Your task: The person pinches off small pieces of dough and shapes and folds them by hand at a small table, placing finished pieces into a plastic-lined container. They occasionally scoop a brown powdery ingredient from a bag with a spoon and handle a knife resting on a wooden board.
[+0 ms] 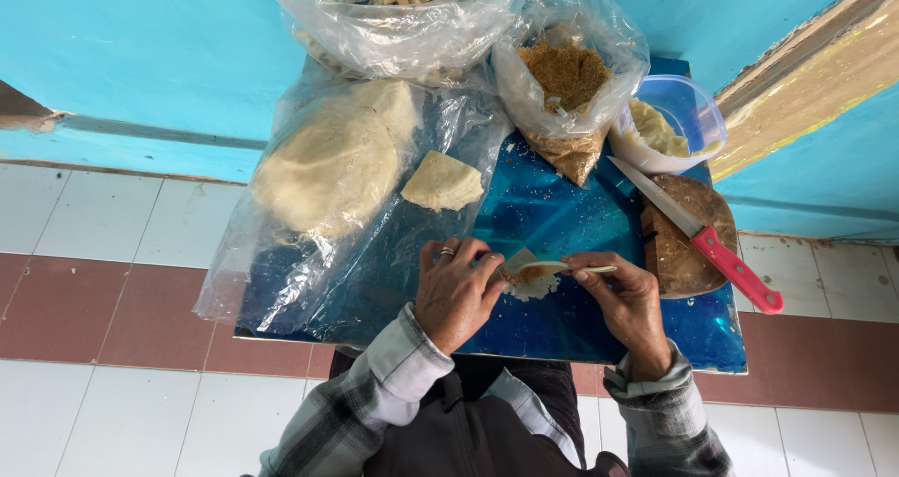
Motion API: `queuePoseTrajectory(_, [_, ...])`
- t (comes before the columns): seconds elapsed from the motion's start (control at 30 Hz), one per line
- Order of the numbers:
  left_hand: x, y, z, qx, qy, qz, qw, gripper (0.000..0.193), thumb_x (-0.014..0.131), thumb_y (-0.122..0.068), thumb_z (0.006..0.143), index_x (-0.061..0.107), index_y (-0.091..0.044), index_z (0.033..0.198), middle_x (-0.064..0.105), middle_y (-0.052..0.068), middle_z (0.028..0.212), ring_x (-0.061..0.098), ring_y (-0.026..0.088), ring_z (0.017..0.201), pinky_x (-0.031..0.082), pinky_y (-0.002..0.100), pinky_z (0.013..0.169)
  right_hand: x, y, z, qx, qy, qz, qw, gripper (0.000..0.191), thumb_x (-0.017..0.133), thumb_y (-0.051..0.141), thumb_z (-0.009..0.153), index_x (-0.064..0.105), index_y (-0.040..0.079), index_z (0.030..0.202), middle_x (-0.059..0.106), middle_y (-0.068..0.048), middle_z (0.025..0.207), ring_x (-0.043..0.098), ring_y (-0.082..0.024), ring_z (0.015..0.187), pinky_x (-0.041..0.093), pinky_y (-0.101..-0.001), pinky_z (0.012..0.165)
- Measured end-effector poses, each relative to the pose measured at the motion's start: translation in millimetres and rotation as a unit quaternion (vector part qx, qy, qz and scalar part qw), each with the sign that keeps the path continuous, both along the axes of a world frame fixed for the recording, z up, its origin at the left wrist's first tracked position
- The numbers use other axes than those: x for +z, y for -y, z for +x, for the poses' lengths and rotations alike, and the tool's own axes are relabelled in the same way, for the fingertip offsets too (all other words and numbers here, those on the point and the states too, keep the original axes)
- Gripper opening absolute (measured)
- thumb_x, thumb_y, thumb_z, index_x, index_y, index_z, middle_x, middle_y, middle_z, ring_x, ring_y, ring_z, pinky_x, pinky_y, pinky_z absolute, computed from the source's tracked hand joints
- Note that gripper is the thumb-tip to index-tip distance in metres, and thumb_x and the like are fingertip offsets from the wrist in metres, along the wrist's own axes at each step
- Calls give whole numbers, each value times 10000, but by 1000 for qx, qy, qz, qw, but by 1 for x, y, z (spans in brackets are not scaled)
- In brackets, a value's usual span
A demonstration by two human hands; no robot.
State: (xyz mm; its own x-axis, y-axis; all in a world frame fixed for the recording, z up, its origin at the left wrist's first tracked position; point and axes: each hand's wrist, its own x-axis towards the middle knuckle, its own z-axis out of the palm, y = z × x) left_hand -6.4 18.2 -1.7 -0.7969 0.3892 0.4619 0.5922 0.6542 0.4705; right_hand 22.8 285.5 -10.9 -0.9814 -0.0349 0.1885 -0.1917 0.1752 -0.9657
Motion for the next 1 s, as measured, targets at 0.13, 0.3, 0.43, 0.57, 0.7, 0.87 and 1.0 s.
queuePoseTrajectory(0.13, [1,-1,1,-6,21,8,1000,120,806,-183,850,772,-136,955,656,11,938,636,239,921,352,508,996,0,-1,1,4,-34,6,999,147,665,6,970,720,11,1107,761,-136,1148,728,-190,1081,600,-317,965])
queuePoseTrajectory(0.3, [-2,-10,2,-19,6,28,999,55,776,-134,883,759,-133,935,649,0,875,638,231,911,339,496,993,0,-2,2,6,-28,16,999,151,662,-4,960,724,10,1098,762,-143,1141,728,-197,1095,600,-324,968])
queuePoseTrajectory(0.43, [-6,-17,3,-31,-13,21,999,96,772,-131,888,754,-131,982,656,12,882,641,229,926,344,493,1030,-2,-2,2,3,-34,-5,999,146,663,-5,960,720,15,1093,755,-144,1148,733,-201,1102,609,-326,970])
queuePoseTrajectory(0.57, [-6,-11,0,-43,-9,72,996,131,769,-146,908,757,-144,1039,697,-14,960,647,189,917,349,484,1039,-3,-2,2,-9,-12,-20,1000,142,660,-5,963,718,-2,1092,757,-156,1150,737,-206,1063,610,-325,949])
queuePoseTrajectory(0.7, [-2,8,2,13,-18,37,999,145,781,-153,841,770,-142,986,683,-6,942,641,212,923,338,512,1009,0,0,-1,-44,29,-58,997,145,660,15,966,707,-21,1098,758,-160,1116,747,-210,1020,610,-321,925])
queuePoseTrajectory(0.87, [2,9,9,29,-11,-10,999,135,793,-184,850,735,-117,952,631,24,940,612,243,946,355,503,968,22,-1,-20,-113,70,-144,981,152,663,53,994,692,-18,1126,730,-112,1004,733,-196,891,606,-311,820])
queuePoseTrajectory(1.0, [2,2,7,34,-6,11,999,99,788,-158,848,701,-133,886,622,30,912,622,260,945,365,501,954,61,-1,-78,-125,-46,-190,973,188,668,13,1013,612,17,1193,691,-61,1001,713,-176,876,621,-312,788])
